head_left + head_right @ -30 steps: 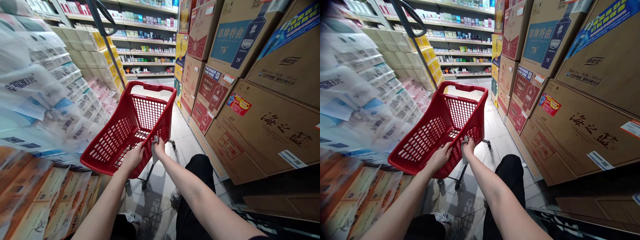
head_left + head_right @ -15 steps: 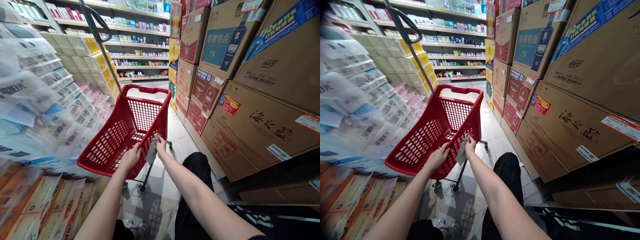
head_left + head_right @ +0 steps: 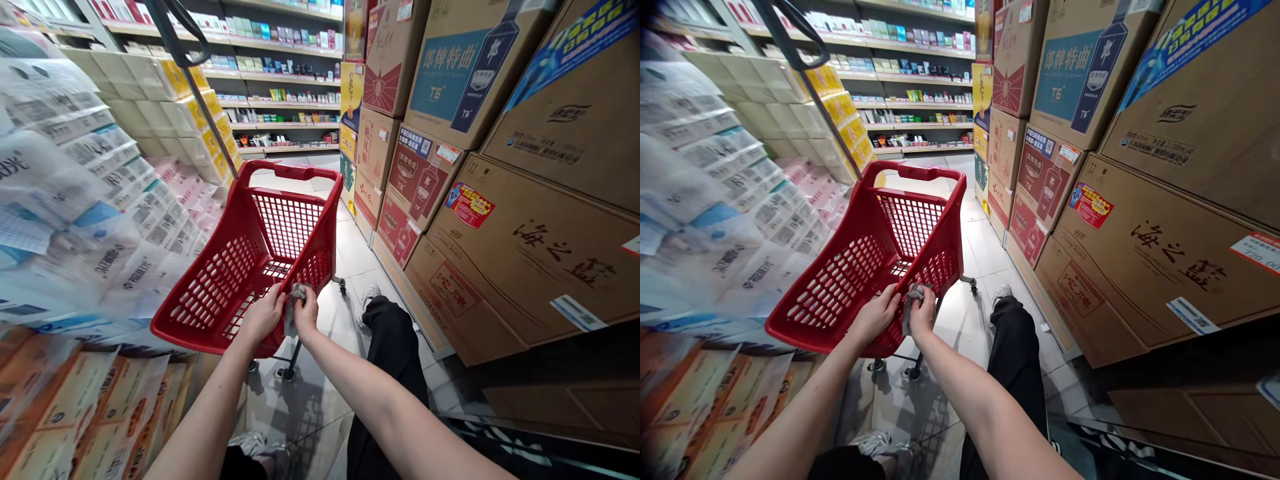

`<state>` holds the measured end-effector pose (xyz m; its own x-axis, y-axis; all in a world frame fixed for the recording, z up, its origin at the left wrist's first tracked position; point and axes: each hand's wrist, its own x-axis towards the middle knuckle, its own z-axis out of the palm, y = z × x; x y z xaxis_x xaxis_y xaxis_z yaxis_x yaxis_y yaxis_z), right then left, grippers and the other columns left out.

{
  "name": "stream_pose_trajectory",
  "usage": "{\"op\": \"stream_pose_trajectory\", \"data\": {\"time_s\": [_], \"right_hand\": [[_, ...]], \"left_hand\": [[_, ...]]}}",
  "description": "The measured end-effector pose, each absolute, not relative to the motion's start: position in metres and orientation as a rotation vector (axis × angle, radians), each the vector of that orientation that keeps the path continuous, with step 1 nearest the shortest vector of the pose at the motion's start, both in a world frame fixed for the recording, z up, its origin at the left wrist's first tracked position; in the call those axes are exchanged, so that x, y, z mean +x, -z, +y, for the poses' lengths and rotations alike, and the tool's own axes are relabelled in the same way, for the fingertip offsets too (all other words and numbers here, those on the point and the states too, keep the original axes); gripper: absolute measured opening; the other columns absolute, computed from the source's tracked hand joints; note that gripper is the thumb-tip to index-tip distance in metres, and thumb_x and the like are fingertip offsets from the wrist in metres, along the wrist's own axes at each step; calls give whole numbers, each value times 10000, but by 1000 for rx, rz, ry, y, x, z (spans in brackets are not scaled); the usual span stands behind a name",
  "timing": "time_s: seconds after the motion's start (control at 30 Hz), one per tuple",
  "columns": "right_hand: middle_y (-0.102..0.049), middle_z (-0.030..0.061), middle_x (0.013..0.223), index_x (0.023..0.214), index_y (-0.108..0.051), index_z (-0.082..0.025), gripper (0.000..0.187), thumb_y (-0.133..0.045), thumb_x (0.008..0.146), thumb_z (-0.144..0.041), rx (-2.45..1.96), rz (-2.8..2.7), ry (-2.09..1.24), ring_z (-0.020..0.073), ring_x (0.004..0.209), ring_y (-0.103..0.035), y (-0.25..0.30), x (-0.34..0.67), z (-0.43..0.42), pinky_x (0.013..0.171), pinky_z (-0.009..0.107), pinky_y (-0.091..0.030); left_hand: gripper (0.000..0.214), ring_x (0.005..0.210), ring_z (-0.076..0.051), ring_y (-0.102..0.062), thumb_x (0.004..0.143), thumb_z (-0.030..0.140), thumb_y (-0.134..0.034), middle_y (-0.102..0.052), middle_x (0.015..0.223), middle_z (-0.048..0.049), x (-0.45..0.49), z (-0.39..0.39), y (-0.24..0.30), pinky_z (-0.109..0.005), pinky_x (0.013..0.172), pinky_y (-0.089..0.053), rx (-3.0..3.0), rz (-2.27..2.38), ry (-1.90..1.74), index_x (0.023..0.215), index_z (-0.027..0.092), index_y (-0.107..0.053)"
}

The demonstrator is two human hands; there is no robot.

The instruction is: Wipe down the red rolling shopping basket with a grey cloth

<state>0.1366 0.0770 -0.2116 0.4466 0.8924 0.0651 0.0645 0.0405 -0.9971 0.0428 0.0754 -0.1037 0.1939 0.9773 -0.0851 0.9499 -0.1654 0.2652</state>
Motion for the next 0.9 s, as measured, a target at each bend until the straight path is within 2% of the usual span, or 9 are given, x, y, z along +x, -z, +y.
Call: {"op": "stream_pose_trajectory", "data": {"time_s": [0.27, 0.47, 0.6, 0.7, 0.77, 0.9], "right_hand": [[-727, 58, 934, 1011, -688, -172, 335, -438, 800, -101, -1578, -654, -796, 211, 919, -650, 189, 181, 130, 877, 299, -498], [-681, 98, 1084, 1079, -722, -151, 381, -467, 802, -93, -1563, -920, -765, 211, 1019, -621, 203, 162, 97, 982, 316, -453], [-676, 71, 1009, 1024, -746, -196, 331, -517, 796, -125, -1408, -1004, -832, 204, 957, -629, 216, 142, 68, 927, 309, -486], [-704, 38, 986, 1060, -698, -208, 313, -575, 777, -159, -1240, -923, -965, 195, 933, -640, 220, 149, 71, 895, 310, -510], [-707, 28, 1009, 1121, -624, -203, 366, -613, 757, -178, -1215, -736, -994, 176, 923, -645, 218, 165, 86, 869, 291, -521], [-689, 77, 1033, 1097, -560, -149, 346, -583, 751, -151, -1404, -376, -932, 143, 872, -636, 208, 203, 132, 861, 271, -513]], "left_hand": [[502, 904, -257, -704, 989, 461, -191, -733, 1062, -94, 41, 66, 104, -306, 731, -442, 2222, 1844, -147, 1347, 230, -457], [491, 887, -260, -706, 987, 455, -186, -732, 1057, -92, 43, 73, 107, -310, 724, -439, 2250, 1834, -165, 1336, 237, -453], [487, 921, -258, -704, 982, 460, -193, -735, 1032, -90, 40, 79, 107, -305, 733, -440, 2231, 1843, -145, 1329, 240, -454], [480, 936, -252, -702, 981, 458, -200, -735, 1032, -81, 37, 78, 105, -303, 747, -445, 2214, 1826, -146, 1324, 244, -459], [478, 935, -250, -702, 981, 452, -203, -736, 1040, -76, 36, 75, 103, -303, 753, -448, 2193, 1832, -143, 1328, 247, -459], [496, 921, -264, -703, 980, 460, -200, -735, 1056, -83, 38, 72, 102, -314, 751, -446, 2185, 1857, -135, 1340, 245, -465]]}}
